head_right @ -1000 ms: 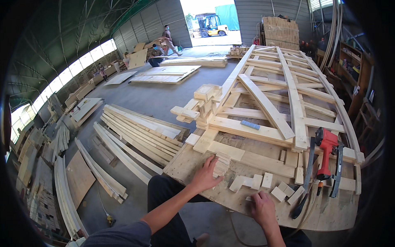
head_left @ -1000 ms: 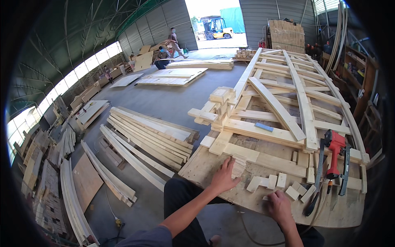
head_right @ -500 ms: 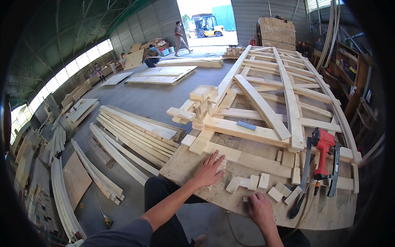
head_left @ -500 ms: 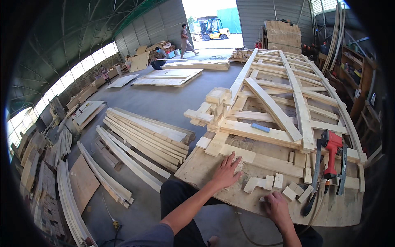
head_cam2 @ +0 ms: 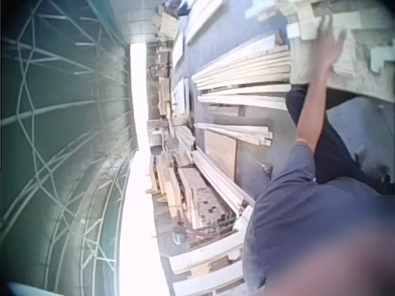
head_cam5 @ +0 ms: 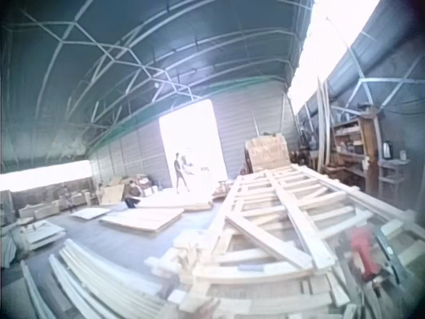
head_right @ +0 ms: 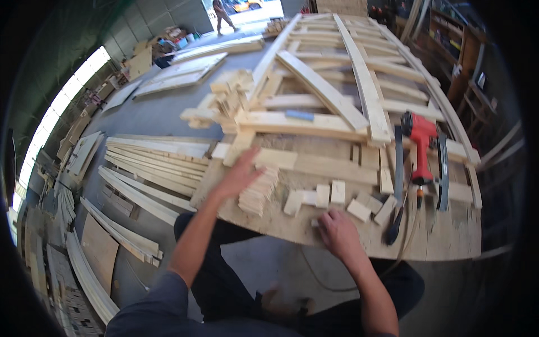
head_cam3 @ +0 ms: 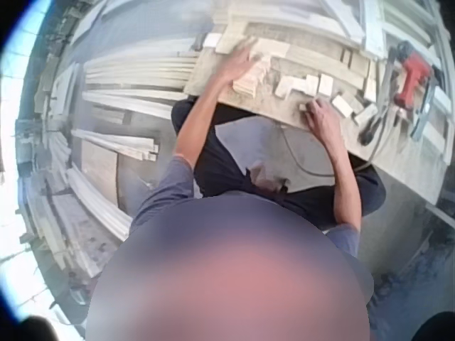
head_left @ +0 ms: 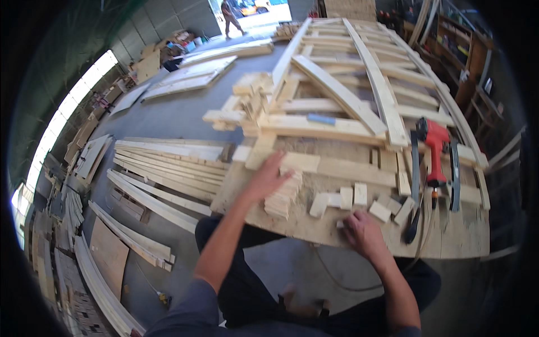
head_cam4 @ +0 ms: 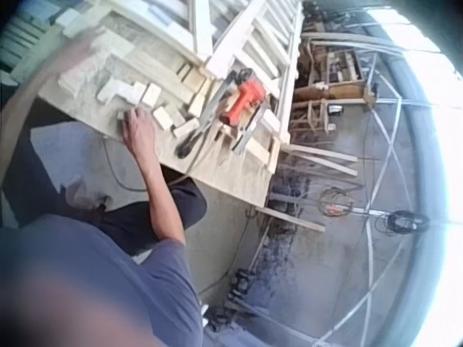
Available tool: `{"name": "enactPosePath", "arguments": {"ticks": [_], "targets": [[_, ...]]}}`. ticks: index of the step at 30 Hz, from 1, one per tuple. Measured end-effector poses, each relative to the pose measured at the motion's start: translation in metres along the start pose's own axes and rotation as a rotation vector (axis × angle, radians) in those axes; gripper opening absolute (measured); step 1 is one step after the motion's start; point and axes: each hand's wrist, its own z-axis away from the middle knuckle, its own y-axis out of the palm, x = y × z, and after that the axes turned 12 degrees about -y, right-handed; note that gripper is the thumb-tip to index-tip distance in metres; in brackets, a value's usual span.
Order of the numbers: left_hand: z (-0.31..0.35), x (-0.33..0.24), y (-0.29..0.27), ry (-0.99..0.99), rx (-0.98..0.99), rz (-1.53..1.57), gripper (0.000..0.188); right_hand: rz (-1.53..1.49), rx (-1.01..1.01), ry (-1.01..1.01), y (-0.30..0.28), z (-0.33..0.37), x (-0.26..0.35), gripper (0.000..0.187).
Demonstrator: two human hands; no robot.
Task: The person sits on the floor and arranges small rectangular wooden blocks into a square frame on a workbench. They repeatedly pick up, align, and place the blocks, occasionally adjusting their position to form a consistent structure.
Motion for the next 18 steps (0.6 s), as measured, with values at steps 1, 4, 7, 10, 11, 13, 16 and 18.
{"name": "enactPosePath", "arguments": {"ticks": [1,4,7,10,11,13,16,18], "targets": [[0.0,-0.008,-0.023,0.002,0.081,0.07,0.079,-0.008,-0.003,-0.011,-0.001,-0.001,0.001,0.02],[-0.002,-0.03,-0.082,0.062,0.338,-0.1,0.107,0.006,-0.006,-0.025,-0.006,-0.003,0.006,0.023],[0.0,-0.032,-0.078,0.27,0.448,-0.404,0.143,0.023,0.008,-0.013,-0.007,-0.001,0.006,0.026],[0.005,-0.035,-0.056,0.373,0.519,-0.638,0.165,0.02,0.024,-0.002,-0.007,-0.002,0.006,0.027],[0.005,-0.034,-0.048,0.395,0.526,-0.721,0.17,0.022,0.022,-0.003,-0.007,-0.003,0.005,0.027],[0.004,-0.028,-0.037,0.389,0.53,-0.725,0.173,0.021,0.014,-0.008,-0.005,-0.003,0.006,0.027],[0.0,-0.036,-0.027,0.36,0.537,-0.782,0.171,0.018,0.008,-0.005,-0.009,0.0,0.006,0.027],[-0.002,-0.033,-0.025,0.33,0.547,-0.794,0.168,0.015,0.004,-0.008,-0.009,-0.001,0.004,0.027]]}}
